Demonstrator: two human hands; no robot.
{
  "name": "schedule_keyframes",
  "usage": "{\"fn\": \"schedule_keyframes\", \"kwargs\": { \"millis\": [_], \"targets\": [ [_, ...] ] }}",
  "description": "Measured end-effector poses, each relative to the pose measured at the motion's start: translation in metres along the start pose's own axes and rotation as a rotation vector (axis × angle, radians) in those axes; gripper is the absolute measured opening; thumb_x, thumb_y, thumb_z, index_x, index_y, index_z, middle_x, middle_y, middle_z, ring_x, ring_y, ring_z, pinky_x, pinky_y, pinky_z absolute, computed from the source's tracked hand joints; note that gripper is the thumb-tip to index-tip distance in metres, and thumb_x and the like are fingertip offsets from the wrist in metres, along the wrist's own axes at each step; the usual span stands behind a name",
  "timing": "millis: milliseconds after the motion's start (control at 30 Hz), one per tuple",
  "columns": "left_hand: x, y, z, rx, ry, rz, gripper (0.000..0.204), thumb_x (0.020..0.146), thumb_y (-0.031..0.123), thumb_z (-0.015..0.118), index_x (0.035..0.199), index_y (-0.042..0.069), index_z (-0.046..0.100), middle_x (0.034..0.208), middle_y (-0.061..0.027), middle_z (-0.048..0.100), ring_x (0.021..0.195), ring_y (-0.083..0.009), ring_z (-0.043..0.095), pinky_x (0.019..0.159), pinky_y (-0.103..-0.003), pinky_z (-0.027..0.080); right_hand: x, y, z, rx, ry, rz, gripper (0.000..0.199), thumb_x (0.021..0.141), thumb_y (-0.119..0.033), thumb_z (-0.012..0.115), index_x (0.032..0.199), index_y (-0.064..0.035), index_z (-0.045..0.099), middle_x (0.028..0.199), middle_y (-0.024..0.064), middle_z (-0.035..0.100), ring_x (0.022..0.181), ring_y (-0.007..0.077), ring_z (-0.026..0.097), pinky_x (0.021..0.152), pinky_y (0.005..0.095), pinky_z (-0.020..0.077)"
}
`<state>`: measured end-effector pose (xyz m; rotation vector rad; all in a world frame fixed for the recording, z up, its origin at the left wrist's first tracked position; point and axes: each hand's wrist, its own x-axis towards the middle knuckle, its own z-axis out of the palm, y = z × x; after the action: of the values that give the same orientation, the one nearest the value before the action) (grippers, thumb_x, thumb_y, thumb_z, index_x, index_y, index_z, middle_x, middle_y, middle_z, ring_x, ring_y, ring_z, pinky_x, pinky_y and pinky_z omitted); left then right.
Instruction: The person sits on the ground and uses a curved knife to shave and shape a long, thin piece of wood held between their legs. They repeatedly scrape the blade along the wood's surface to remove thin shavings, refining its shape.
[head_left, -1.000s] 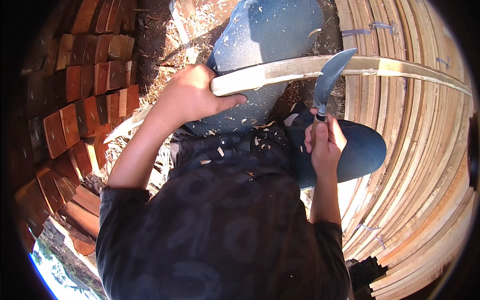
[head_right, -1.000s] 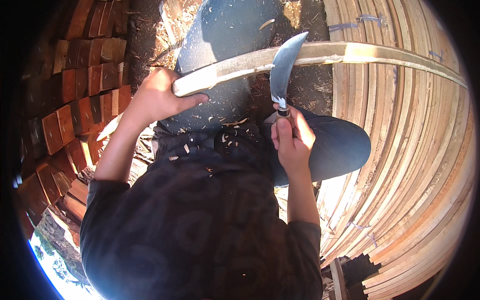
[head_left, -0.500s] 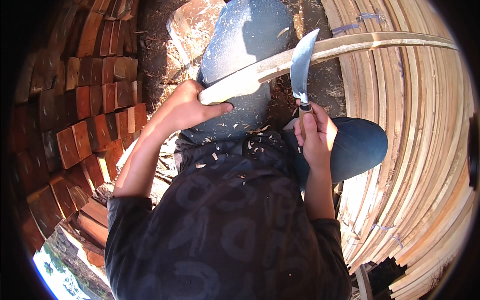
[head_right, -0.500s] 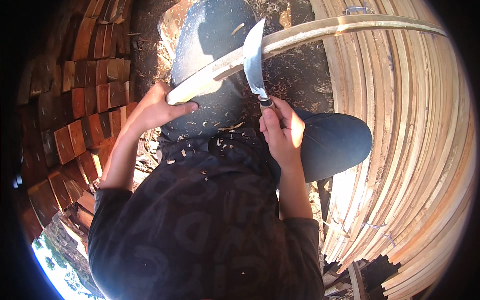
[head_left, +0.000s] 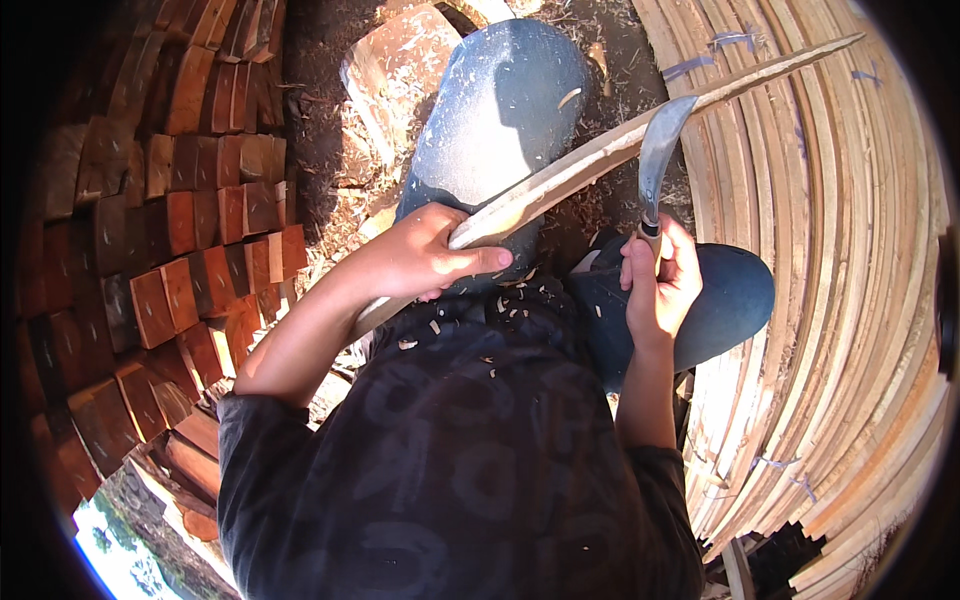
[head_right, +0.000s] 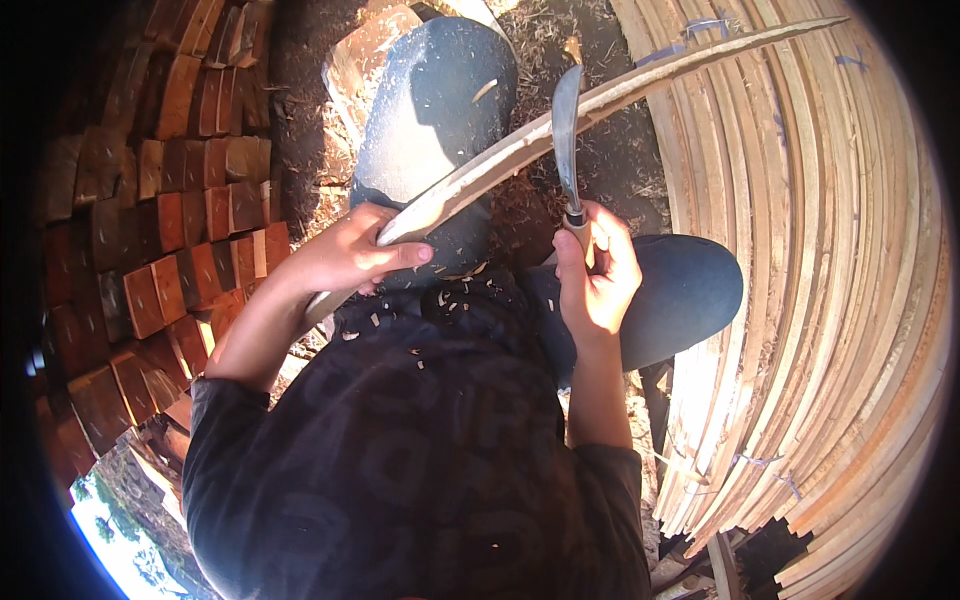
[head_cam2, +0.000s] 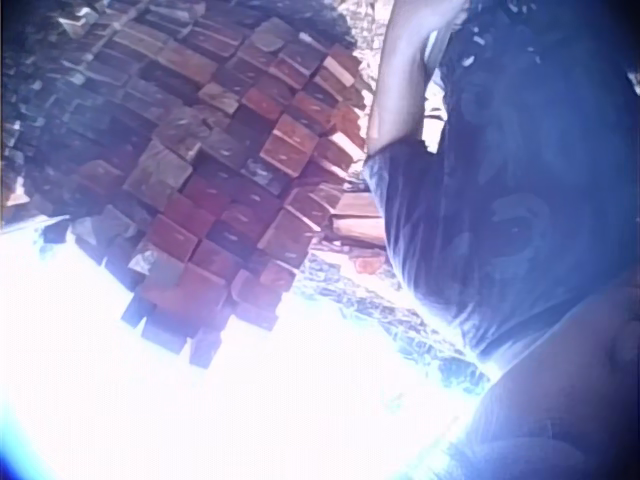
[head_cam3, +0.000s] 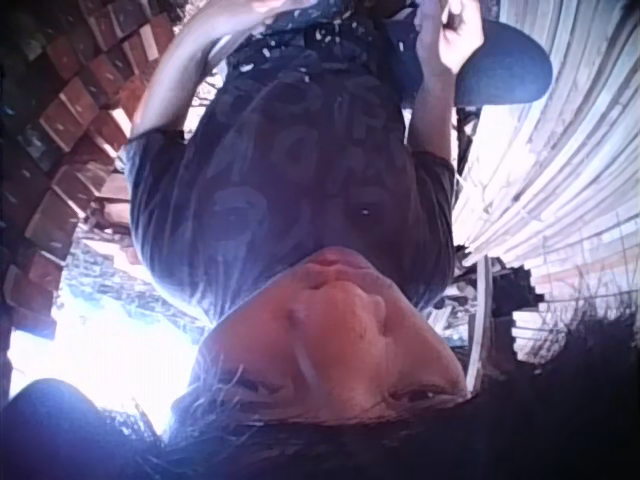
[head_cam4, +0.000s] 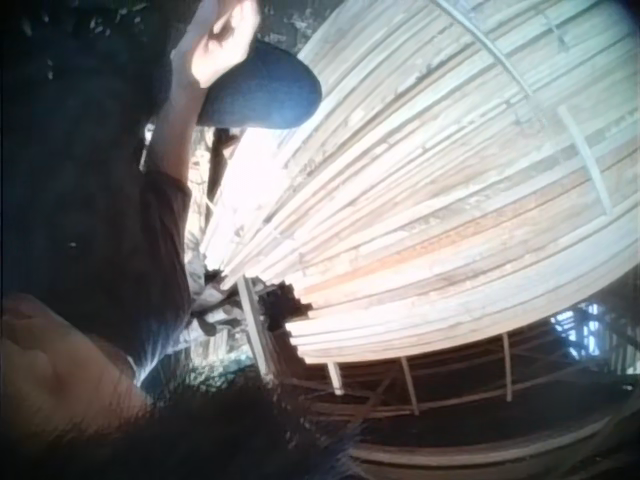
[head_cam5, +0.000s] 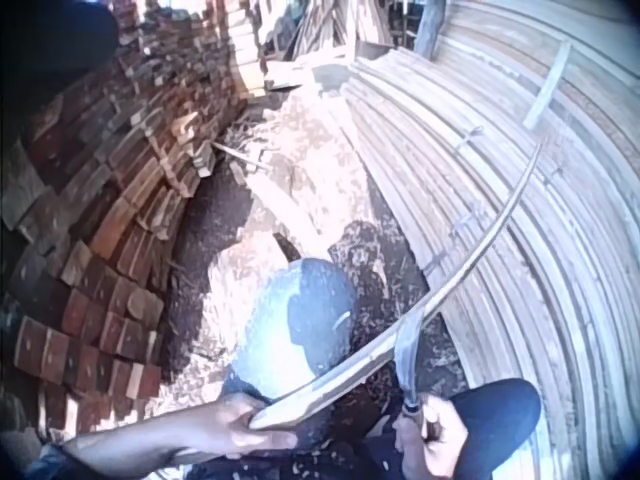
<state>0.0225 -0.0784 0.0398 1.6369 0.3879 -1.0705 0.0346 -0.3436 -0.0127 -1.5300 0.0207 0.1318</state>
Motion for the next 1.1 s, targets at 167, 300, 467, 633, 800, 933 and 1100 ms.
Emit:
{"fn": "schedule_keyframes", "kwargs": {
  "millis": [167, 300, 467, 633, 800, 933, 1100],
  "targets": [
    [-0.011, 0.004, 0.004, 0.017, 0.075, 0.031, 0.045, 0.080, 0.043, 0.074, 0.086, 0.000, 0.065, 0.056, 0.0017, 0.050, 0.045, -0.0069, 0.048, 0.043, -0.024, 0.038, -0.002, 0.000, 0.002, -0.062, 0.024, -0.046, 0.032, 0.085, 0.007, 0.062, 0.113, -0.0009, 0.050, 0.079, -0.0009, 0.056, 0.066, 0.0021, 0.048, 0.060, 0.0170, 0.0391],
    [-0.019, 0.003, 0.002, -0.020, 0.048, 0.069, 0.045, 0.079, 0.038, 0.077, 0.096, -0.002, 0.066, 0.063, 0.0002, 0.055, 0.048, -0.0070, 0.050, 0.043, -0.023, 0.039, -0.006, 0.009, -0.010, -0.104, -0.011, 0.036, 0.030, 0.085, 0.002, 0.064, 0.114, 0.0006, 0.054, 0.075, -0.0029, 0.053, 0.066, 0.0022, 0.045, 0.061, 0.0183, 0.0387],
    [-0.017, -0.014, -0.002, -0.233, -0.060, 0.069, 0.044, 0.081, 0.038, 0.074, 0.087, -0.004, 0.061, 0.054, 0.0009, 0.049, 0.042, -0.0076, 0.047, 0.040, -0.023, 0.037, 0.000, 0.004, -0.005, -0.218, 0.000, 0.102, 0.023, 0.085, -0.003, 0.066, 0.107, 0.0019, 0.062, 0.075, -0.0031, 0.057, 0.067, 0.0042, 0.048, 0.065, 0.0194, 0.0416],
    [-0.008, -0.027, 0.010, -0.589, -0.222, 0.123, 0.046, 0.079, 0.041, 0.075, 0.074, 0.005, 0.045, 0.047, 0.0024, 0.040, 0.036, -0.0064, 0.039, 0.034, -0.021, 0.033, 0.006, -0.008, 0.005, -0.404, -0.119, -0.077, 0.019, 0.083, -0.003, 0.067, 0.101, 0.0005, 0.062, 0.077, 0.0060, 0.063, 0.066, 0.0108, 0.056, 0.066, 0.0225, 0.0467],
    [-0.002, -0.031, 0.012, -0.615, -0.215, 0.127, 0.044, 0.081, 0.038, 0.073, 0.075, 0.006, 0.043, 0.046, 0.0027, 0.038, 0.035, -0.0065, 0.038, 0.033, -0.021, 0.032, 0.002, -0.011, 0.011, -0.589, -0.184, -0.081, 0.020, 0.081, -0.011, 0.073, 0.095, -0.0001, 0.062, 0.068, 0.0118, 0.061, 0.055, 0.0179, 0.059, 0.054, 0.0277, 0.0466],
    [0.007, -0.040, 0.009, -0.662, -0.287, 0.146, 0.044, 0.081, 0.037, 0.073, 0.075, 0.006, 0.042, 0.045, 0.0024, 0.038, 0.033, -0.0068, 0.037, 0.032, -0.021, 0.031, 0.010, -0.002, 0.015, -0.655, -0.124, -0.183, 0.022, 0.080, -0.017, 0.075, 0.092, -0.0019, 0.063, 0.068, 0.0107, 0.061, 0.051, 0.0222, 0.057, 0.049, 0.0307, 0.0454],
    [0.012, -0.044, 0.006, -0.728, -0.347, 0.149, 0.042, 0.082, 0.035, 0.071, 0.075, 0.006, 0.042, 0.045, 0.0017, 0.038, 0.032, -0.0073, 0.036, 0.031, -0.022, 0.029, 0.028, -0.003, 0.014, -0.833, -0.103, -0.315, 0.024, 0.078, -0.023, 0.077, 0.082, -0.0060, 0.060, 0.064, 0.0072, 0.059, 0.051, 0.0241, 0.058, 0.047, 0.0333, 0.0448]
  ]
}}
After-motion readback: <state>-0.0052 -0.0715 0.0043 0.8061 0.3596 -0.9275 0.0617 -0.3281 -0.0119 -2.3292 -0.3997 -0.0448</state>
